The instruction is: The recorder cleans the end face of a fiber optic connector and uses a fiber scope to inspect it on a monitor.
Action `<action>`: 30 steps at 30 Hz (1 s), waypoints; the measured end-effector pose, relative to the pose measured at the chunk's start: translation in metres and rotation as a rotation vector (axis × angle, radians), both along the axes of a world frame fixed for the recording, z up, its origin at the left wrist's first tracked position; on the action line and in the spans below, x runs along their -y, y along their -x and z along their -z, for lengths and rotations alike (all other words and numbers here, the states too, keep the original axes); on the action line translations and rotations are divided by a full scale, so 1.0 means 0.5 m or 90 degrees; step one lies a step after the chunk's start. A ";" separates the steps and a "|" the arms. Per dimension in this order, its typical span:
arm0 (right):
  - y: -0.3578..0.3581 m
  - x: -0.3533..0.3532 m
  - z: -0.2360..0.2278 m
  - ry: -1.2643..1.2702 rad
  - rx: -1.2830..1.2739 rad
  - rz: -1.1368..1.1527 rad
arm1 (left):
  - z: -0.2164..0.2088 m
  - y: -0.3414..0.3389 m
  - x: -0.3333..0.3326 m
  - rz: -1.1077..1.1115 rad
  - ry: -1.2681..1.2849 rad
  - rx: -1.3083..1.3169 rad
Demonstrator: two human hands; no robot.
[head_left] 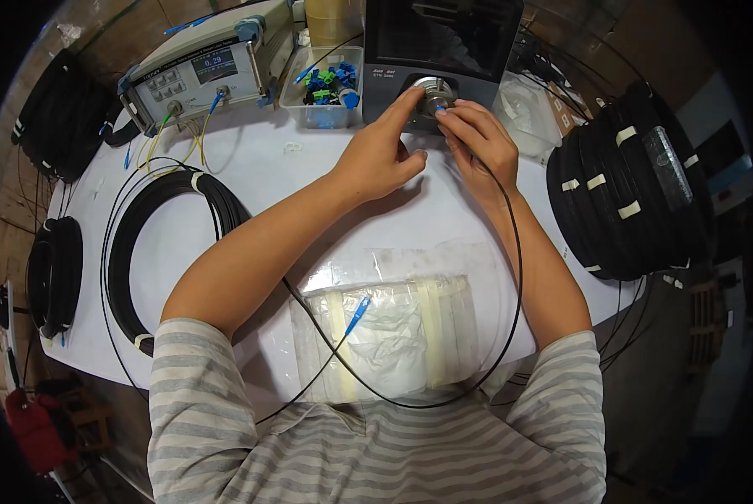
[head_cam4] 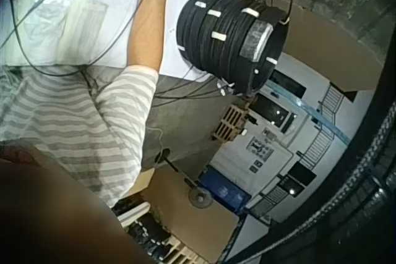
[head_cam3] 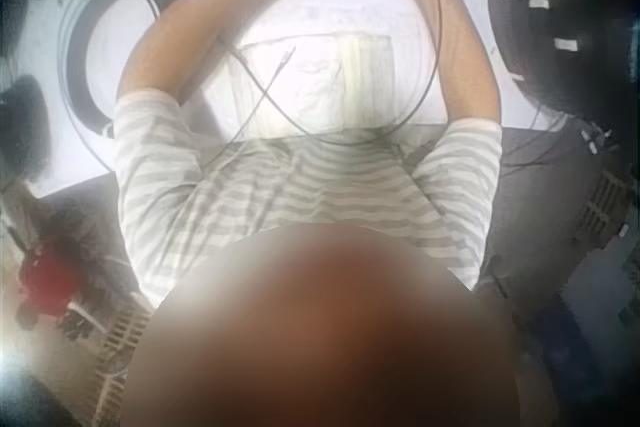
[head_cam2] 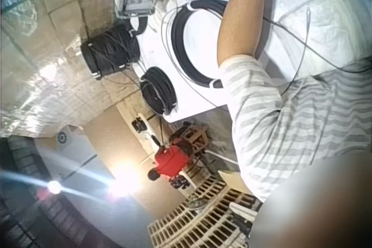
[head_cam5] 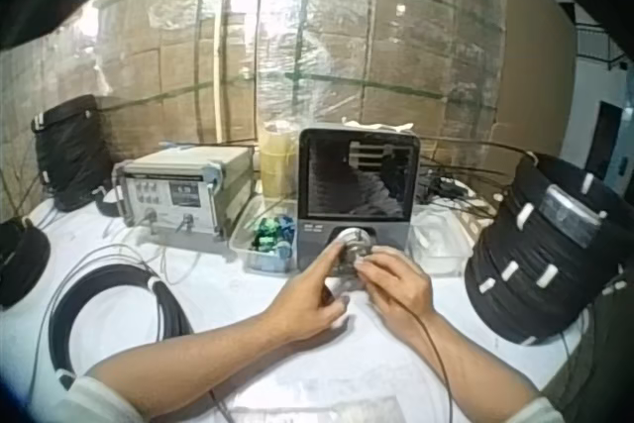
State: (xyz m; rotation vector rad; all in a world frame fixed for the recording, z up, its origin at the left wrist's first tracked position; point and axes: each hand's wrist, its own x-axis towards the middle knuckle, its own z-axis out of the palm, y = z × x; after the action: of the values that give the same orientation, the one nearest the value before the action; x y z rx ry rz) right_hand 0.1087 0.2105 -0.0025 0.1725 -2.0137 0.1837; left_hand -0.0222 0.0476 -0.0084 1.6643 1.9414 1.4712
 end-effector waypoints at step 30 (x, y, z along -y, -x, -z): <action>0.008 -0.021 0.011 0.050 0.027 0.064 | -0.006 0.007 -0.005 0.009 -0.034 -0.065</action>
State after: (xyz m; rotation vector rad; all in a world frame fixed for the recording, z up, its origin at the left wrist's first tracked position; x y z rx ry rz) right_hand 0.1045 0.2209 -0.0079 0.0176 -2.0485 0.2048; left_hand -0.0255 0.0502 -0.0056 1.8052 1.9532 1.4732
